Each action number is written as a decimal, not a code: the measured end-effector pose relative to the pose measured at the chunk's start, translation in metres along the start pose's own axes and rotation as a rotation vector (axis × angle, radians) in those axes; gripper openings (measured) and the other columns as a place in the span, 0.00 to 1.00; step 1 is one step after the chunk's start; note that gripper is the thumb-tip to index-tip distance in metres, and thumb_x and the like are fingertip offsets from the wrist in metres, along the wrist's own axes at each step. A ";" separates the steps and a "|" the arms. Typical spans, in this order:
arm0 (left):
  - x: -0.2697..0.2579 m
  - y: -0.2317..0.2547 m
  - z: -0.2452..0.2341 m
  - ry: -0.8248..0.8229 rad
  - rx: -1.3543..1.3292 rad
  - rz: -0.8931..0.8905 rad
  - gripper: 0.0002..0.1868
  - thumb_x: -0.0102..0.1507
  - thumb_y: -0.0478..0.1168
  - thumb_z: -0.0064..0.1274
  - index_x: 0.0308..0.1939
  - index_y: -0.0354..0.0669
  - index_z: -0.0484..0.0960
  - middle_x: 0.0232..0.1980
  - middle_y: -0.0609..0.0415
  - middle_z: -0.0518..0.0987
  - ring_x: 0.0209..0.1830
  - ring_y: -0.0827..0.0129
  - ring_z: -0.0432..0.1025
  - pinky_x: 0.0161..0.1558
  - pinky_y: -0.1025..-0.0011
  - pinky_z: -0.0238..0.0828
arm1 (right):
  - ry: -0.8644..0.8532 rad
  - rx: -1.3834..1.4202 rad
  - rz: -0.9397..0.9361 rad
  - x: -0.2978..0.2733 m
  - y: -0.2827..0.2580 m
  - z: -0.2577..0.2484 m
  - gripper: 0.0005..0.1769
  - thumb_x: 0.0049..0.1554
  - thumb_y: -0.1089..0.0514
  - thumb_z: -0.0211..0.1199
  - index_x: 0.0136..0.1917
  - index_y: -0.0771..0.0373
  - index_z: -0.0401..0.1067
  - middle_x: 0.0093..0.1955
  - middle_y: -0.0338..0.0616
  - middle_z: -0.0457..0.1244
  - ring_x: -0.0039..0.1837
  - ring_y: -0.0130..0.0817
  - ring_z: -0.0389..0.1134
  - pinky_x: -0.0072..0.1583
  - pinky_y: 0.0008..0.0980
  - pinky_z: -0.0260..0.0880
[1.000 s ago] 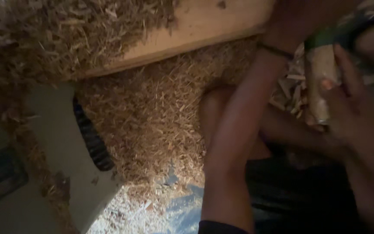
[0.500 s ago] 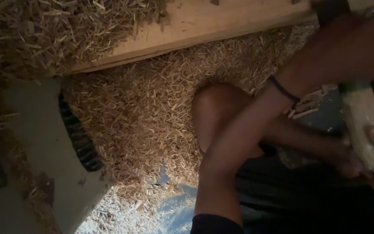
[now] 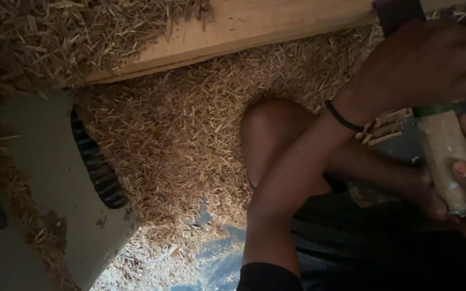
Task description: The person carves small wooden blocks using a chisel while sitting on a workshop floor covered in wood shavings.
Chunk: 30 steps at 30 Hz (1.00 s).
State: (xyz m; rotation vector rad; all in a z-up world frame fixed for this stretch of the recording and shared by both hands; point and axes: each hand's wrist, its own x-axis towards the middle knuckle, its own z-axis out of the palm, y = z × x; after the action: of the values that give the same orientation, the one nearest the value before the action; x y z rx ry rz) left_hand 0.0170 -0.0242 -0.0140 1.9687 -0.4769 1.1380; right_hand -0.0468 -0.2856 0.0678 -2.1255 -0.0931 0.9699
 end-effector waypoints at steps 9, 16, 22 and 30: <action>-0.001 0.004 -0.010 -0.008 -0.038 -0.187 0.12 0.68 0.53 0.50 0.47 0.56 0.82 0.27 0.61 0.78 0.21 0.71 0.70 0.24 0.66 0.64 | -0.034 0.062 -0.002 -0.009 -0.025 0.010 0.42 0.69 0.49 0.50 0.91 0.58 0.44 0.44 0.61 0.64 0.28 0.41 0.64 0.28 0.38 0.65; 0.005 0.009 -0.024 0.073 -0.078 -0.164 0.09 0.71 0.54 0.51 0.44 0.58 0.79 0.29 0.61 0.76 0.24 0.69 0.72 0.25 0.66 0.64 | 0.016 0.017 -0.050 -0.015 -0.027 0.018 0.43 0.70 0.52 0.47 0.94 0.59 0.43 0.47 0.61 0.65 0.33 0.39 0.66 0.32 0.37 0.68; 0.010 0.015 -0.022 0.074 -0.128 -0.203 0.12 0.71 0.55 0.48 0.40 0.59 0.81 0.27 0.62 0.76 0.24 0.69 0.72 0.23 0.67 0.62 | -0.067 0.200 -0.060 -0.012 -0.021 0.008 0.42 0.71 0.52 0.50 0.91 0.65 0.40 0.48 0.61 0.64 0.33 0.40 0.65 0.33 0.36 0.67; 0.008 0.007 -0.022 0.110 -0.176 -0.164 0.13 0.74 0.55 0.49 0.40 0.57 0.81 0.26 0.62 0.75 0.21 0.71 0.69 0.21 0.68 0.59 | 0.005 0.058 0.071 -0.010 -0.022 0.007 0.43 0.72 0.46 0.49 0.92 0.58 0.40 0.47 0.63 0.64 0.35 0.44 0.67 0.33 0.40 0.69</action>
State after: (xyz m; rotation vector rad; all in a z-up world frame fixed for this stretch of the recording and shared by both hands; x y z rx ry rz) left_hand 0.0049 -0.0105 0.0022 1.7494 -0.3393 1.0568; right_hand -0.0530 -0.2695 0.0860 -2.0899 0.0130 0.9961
